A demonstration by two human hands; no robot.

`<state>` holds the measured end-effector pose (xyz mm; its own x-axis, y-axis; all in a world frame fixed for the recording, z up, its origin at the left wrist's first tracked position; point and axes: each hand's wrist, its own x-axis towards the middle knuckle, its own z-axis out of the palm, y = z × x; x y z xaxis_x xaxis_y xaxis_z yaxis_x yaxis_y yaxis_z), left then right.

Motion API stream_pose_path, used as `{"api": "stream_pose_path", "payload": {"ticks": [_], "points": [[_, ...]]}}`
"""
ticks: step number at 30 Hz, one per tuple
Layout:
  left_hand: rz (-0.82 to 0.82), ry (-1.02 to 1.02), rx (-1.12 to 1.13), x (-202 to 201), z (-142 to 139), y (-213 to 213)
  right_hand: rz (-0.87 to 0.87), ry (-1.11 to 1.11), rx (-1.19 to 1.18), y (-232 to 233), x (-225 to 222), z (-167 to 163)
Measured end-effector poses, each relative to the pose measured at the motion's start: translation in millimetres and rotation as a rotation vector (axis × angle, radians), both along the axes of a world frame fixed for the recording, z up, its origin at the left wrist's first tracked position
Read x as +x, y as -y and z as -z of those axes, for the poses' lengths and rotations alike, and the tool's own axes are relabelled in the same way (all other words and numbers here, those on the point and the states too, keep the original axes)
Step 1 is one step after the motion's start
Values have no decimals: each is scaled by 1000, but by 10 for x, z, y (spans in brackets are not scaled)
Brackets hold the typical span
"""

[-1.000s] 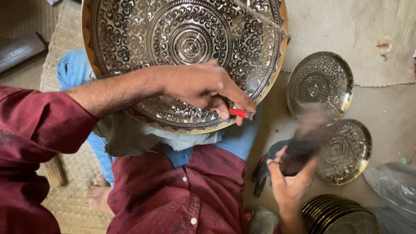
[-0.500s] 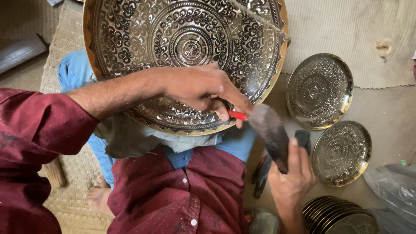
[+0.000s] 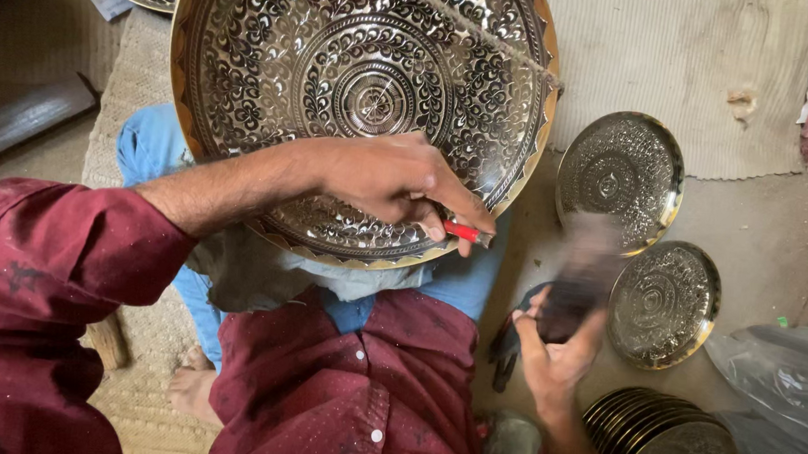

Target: The person sits on the floor holding a small red punch against the surface of a large engraved brass tray and strikes the punch with a wooden mallet, working the pattern across the tray. Finished trays and blanks sit around the workspace.

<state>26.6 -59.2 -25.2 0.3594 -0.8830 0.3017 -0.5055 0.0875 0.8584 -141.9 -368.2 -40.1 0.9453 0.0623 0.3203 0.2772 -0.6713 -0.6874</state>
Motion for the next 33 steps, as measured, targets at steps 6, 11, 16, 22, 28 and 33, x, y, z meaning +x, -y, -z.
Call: {"api": "stream_pose_path", "payload": {"ticks": [6,11,16,22,28,33], "points": [[-64,-49,33,-58,6,6,20,-41,39,-138,-63,235],[-191,-127,-168,-201,-8,-22,25,-117,515,-422,-75,491],[-171,-93,-33,-212,-39,-7,112,-245,417,-427,34,346],[-163,22,-96,-197,-58,6,94,105,666,-268,20,-180],[-200,-49,3,-210,1,-12,-35,72,-313,-41,186,-266],[-271,-68,-66,-226,69,50,-19,-41,340,109,140,-218]]}}
